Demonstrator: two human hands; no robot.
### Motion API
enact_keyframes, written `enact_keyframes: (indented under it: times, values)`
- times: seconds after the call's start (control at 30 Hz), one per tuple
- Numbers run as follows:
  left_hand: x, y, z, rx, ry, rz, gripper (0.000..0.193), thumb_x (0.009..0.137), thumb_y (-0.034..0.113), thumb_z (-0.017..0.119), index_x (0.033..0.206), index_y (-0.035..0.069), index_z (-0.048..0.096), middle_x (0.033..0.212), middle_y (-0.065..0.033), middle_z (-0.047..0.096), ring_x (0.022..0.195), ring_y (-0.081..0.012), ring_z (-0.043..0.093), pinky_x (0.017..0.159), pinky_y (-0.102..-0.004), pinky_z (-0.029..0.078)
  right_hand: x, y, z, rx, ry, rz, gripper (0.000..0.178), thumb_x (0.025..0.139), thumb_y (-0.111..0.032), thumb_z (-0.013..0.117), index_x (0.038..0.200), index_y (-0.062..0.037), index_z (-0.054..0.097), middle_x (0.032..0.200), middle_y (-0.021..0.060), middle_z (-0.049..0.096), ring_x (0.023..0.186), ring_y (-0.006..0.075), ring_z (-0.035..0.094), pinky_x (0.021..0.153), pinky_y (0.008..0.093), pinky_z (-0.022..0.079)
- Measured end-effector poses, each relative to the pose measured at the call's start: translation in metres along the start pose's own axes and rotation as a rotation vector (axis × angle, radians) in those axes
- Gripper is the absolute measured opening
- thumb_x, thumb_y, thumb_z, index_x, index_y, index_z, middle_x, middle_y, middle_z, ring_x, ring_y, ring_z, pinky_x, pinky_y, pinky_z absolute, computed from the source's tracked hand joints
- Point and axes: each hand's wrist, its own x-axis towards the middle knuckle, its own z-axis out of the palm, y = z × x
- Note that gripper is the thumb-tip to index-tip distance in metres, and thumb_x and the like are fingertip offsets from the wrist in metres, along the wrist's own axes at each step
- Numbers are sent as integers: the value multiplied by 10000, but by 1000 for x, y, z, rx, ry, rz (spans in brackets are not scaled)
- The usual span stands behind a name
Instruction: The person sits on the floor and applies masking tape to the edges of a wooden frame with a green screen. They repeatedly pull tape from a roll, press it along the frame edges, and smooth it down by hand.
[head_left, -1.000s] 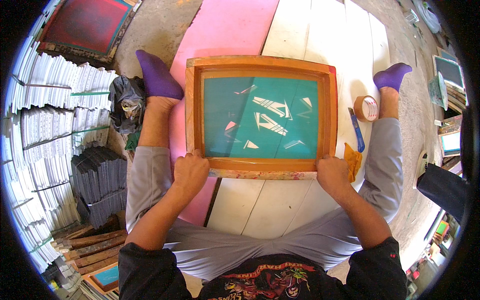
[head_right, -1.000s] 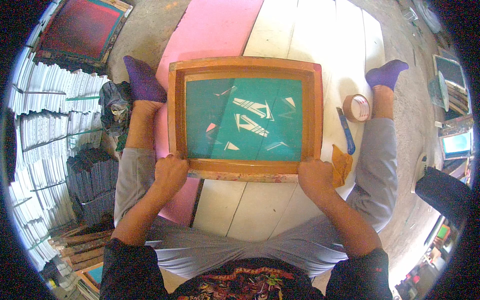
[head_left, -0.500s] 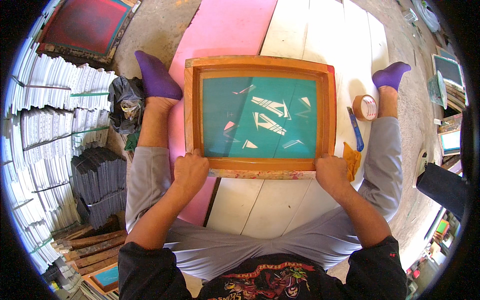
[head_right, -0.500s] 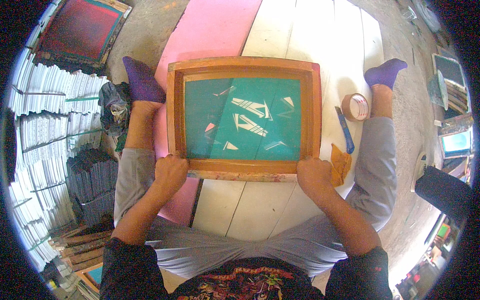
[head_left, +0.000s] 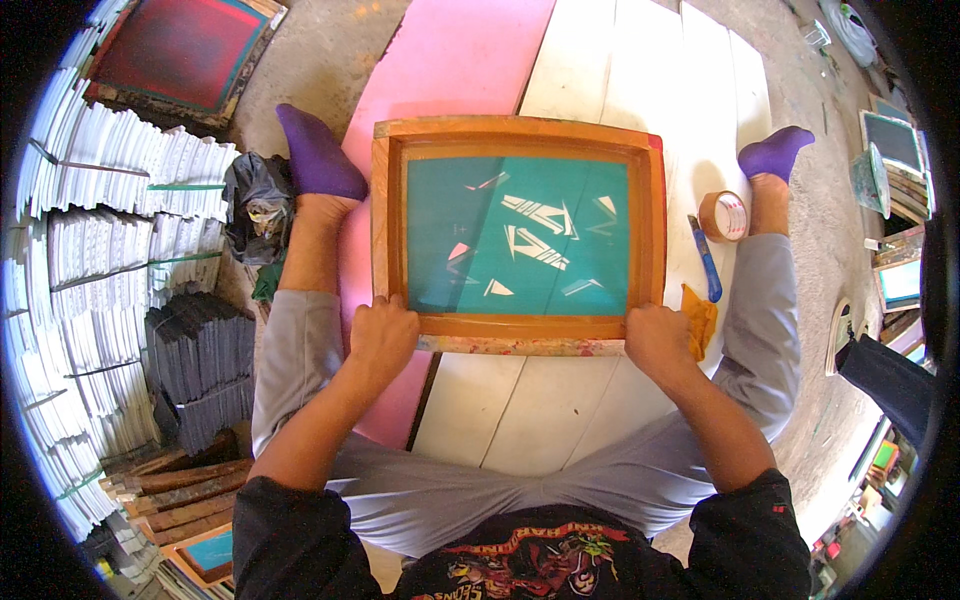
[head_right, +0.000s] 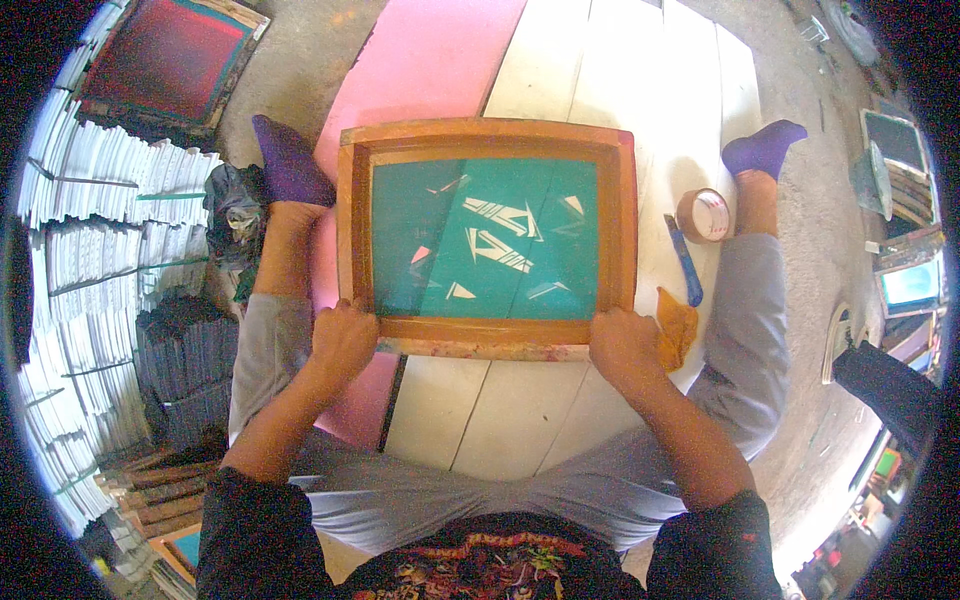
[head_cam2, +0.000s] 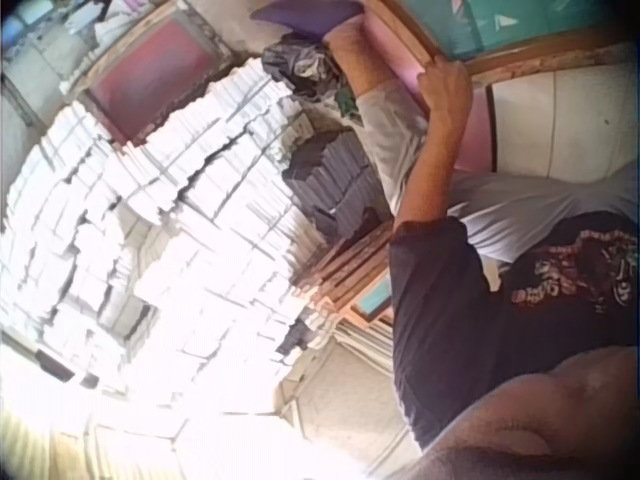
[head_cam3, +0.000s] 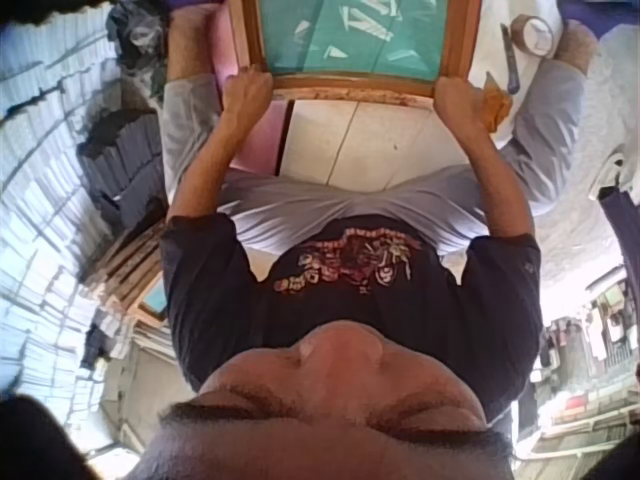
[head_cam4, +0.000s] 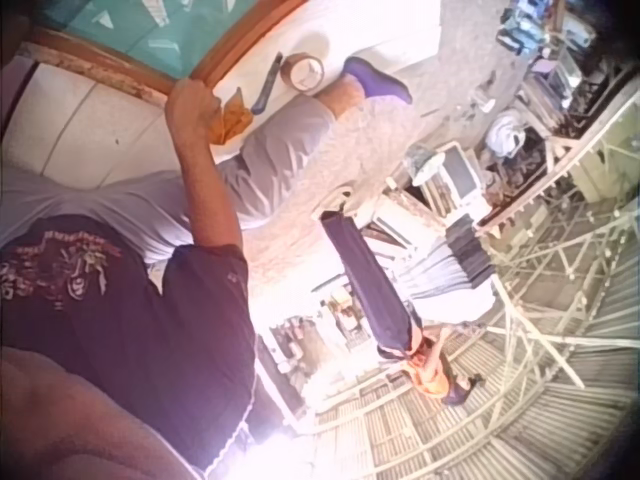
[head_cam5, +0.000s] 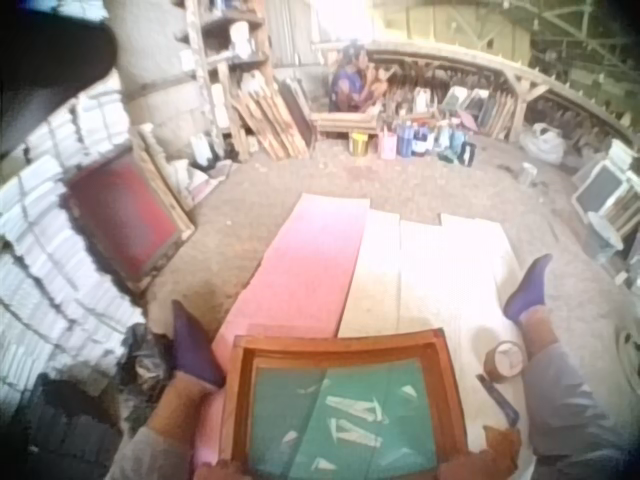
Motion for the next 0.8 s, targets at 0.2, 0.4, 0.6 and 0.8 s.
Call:
enact_keyframes:
  times: [0.2, 0.4, 0.6, 0.8]
  values:
    - [0, 0, -1, 11, 43, -2, 131, 836, 134, 673, 856, 85, 792, 946, -111, 719, 948, -281, 699, 735, -415, 570, 3, -6, -5, -7, -27, 47, 180, 870, -109, 621, 878, -33, 784, 838, 190, 752, 808, 346, 762, 701, 482, 603]
    - [2, 1, 0, 2, 91, 8, 160, 847, 184, 667, 845, 88, 795, 906, -145, 739, 930, -314, 719, 717, -459, 574, 8, -10, 2, -6, 30, 49, 179, 870, -97, 618, 894, -40, 785, 888, 184, 757, 844, 343, 758, 702, 484, 599]
    - [3, 3, 5, -4, 109, -20, 155, 854, 179, 665, 877, 103, 798, 919, -123, 754, 926, -305, 726, 735, -471, 568, 7, -19, -2, -47, 103, 48, 177, 859, -85, 629, 912, -54, 795, 908, 178, 763, 877, 342, 758, 694, 465, 596]
    - [6, 7, 9, 107, 125, -40, 170, 906, 208, 642, 906, 163, 806, 889, -45, 758, 918, -242, 703, 722, -398, 519, 11, -22, 0, -87, 129, 73, 170, 847, -87, 639, 897, -65, 800, 904, 166, 769, 878, 316, 763, 688, 436, 597]
